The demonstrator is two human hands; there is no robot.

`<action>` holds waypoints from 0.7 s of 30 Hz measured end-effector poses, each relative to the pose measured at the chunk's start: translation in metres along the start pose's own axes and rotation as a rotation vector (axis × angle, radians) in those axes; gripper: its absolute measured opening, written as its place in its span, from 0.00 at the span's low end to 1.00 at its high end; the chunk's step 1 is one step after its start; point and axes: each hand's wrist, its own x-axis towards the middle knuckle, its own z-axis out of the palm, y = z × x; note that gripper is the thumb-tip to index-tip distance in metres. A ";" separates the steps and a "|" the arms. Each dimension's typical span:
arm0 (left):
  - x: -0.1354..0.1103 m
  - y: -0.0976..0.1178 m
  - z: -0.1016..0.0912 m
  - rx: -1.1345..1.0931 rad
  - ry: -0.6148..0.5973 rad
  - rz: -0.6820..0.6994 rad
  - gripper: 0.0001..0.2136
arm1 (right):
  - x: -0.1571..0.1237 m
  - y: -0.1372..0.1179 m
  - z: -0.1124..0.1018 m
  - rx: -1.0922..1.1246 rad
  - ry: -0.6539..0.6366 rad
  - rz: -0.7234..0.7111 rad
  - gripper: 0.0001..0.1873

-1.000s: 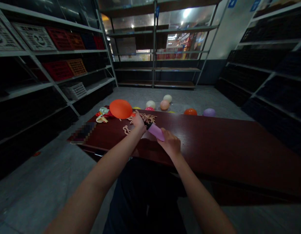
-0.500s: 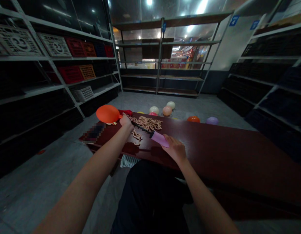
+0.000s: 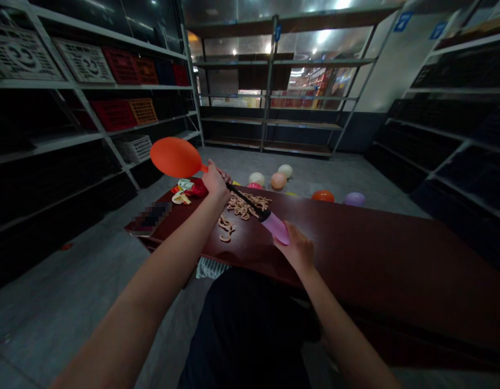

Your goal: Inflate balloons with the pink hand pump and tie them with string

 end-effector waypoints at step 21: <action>-0.033 -0.088 -0.032 0.087 -0.027 -0.256 0.20 | 0.006 -0.013 0.000 -0.075 -0.136 0.030 0.22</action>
